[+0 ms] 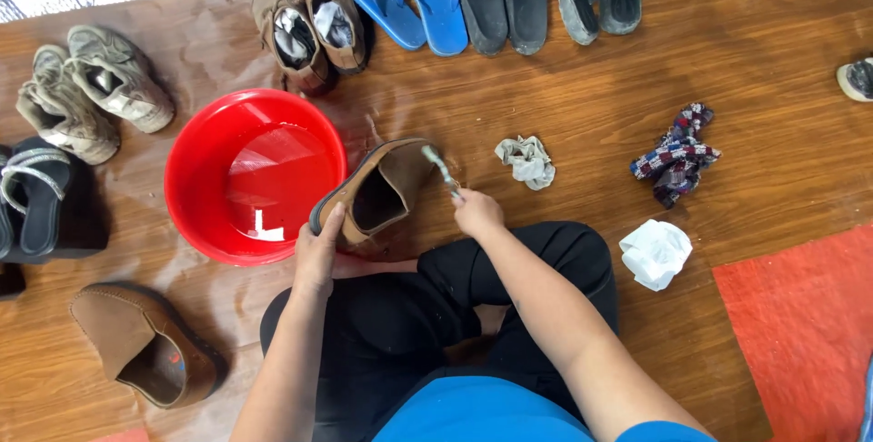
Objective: The person scrubs a brown loafer with a toothbrush, focusing on the sole, sides, and upper surface. The person rotates the shoe to clean different areas and occasionally dips the brush into a red water basin.
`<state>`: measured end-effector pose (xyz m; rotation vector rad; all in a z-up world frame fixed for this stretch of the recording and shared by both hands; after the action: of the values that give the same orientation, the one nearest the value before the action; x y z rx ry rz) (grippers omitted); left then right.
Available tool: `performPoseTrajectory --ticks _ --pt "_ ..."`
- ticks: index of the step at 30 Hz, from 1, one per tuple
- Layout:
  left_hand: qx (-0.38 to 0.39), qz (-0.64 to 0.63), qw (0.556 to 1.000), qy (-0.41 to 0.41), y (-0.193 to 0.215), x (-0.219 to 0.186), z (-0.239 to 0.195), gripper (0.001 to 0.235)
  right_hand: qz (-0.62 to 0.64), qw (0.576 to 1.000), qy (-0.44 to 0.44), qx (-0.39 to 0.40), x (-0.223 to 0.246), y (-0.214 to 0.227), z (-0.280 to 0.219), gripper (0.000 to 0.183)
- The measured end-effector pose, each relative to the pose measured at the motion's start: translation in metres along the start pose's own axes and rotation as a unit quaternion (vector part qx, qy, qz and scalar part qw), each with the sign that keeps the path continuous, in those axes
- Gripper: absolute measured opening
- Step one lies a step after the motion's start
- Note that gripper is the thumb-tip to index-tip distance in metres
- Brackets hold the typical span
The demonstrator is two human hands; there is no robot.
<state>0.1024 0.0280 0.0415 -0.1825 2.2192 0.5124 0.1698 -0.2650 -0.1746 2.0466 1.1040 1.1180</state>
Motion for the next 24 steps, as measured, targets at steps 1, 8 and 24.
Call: performPoseTrajectory --ticks 1,8,24 --pt "0.001 0.003 1.0 -0.003 0.002 0.023 0.017 0.088 0.004 1.0 -0.001 -0.002 -0.002 0.005 0.003 0.038" --pt "-0.015 0.029 0.995 -0.09 0.01 0.04 0.038 0.115 0.083 0.984 0.15 -0.058 0.061 0.039 -0.046 0.035" --pt "-0.003 0.255 0.947 -0.197 0.002 0.025 0.021 0.092 0.138 0.988 -0.056 -0.045 0.014 0.062 -0.019 0.046"
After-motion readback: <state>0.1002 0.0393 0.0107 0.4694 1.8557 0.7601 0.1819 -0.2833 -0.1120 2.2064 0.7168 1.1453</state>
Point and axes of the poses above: each hand's wrist, its own z-axis towards the middle knuckle, its own y-axis out of the back of the hand, x = y × z, the point moved 9 cm from there along z, towards the middle knuckle, and after that the axes turned 1 degree about -z, right-handed, at the moved point
